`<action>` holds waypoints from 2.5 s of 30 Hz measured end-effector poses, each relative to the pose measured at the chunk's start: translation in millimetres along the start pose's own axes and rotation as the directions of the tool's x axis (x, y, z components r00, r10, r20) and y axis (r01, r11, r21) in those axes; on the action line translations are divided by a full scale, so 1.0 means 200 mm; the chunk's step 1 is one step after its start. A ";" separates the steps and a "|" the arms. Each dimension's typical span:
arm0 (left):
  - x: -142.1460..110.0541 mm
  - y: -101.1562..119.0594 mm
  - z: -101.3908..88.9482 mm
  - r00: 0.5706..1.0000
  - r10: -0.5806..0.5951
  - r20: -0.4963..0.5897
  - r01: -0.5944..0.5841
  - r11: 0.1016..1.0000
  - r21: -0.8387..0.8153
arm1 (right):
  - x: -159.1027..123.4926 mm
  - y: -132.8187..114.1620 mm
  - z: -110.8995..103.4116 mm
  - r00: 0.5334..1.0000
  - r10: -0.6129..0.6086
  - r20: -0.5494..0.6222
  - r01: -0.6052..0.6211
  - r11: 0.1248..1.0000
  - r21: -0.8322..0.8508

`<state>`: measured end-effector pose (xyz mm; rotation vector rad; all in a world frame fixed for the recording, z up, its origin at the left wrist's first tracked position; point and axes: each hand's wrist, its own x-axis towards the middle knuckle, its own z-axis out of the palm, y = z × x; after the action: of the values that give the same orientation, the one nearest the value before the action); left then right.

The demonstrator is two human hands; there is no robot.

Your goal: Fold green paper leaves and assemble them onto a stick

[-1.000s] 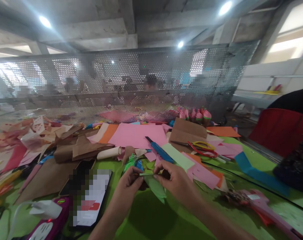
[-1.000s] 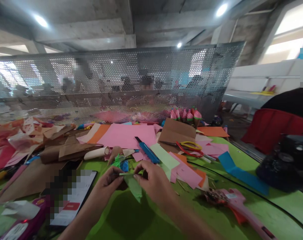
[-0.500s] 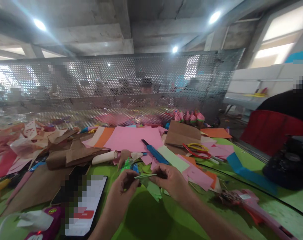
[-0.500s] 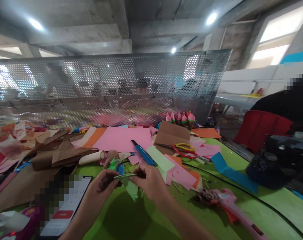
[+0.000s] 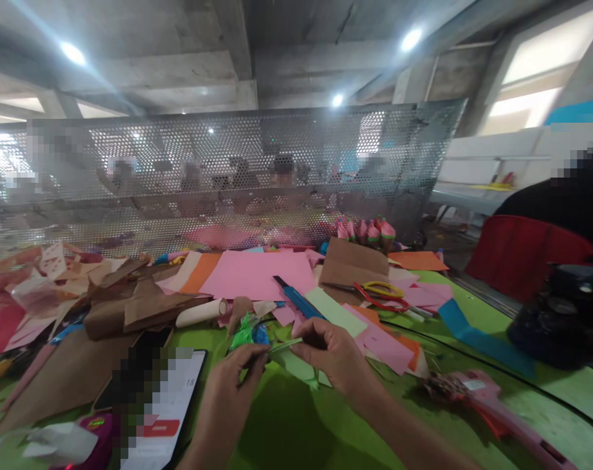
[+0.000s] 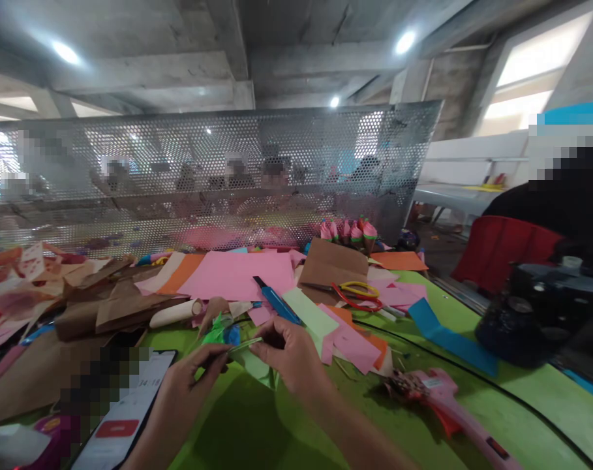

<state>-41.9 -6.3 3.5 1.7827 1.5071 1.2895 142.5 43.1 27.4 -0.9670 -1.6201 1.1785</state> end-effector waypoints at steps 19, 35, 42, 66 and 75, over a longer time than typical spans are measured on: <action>0.00 0.00 0.00 1.000 0.007 0.024 -0.008 1.000 0.026 | -0.01 -0.02 0.00 1.000 0.008 -0.024 -0.010 0.998 -0.055; 0.02 0.01 0.01 0.968 -0.142 0.207 0.209 0.913 -0.351 | -0.01 -0.03 -0.02 1.000 0.001 0.012 0.000 0.998 -0.055; 0.00 0.00 0.00 0.987 0.025 0.156 -0.037 0.997 0.075 | -0.01 -0.03 -0.02 1.000 0.007 0.005 -0.007 0.998 -0.068; 0.01 0.05 0.01 0.959 -0.120 0.259 0.179 0.959 -0.221 | 0.00 -0.05 -0.01 0.999 -0.016 0.049 0.021 0.996 -0.088; 0.01 0.01 -0.01 0.987 -0.073 0.146 0.098 0.981 -0.170 | 0.00 -0.03 -0.03 0.999 -0.001 0.048 0.002 1.000 -0.030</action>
<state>-42.0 -6.1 6.9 1.6403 1.3347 1.1912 146.9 42.7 34.5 -0.9627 -1.6799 1.1878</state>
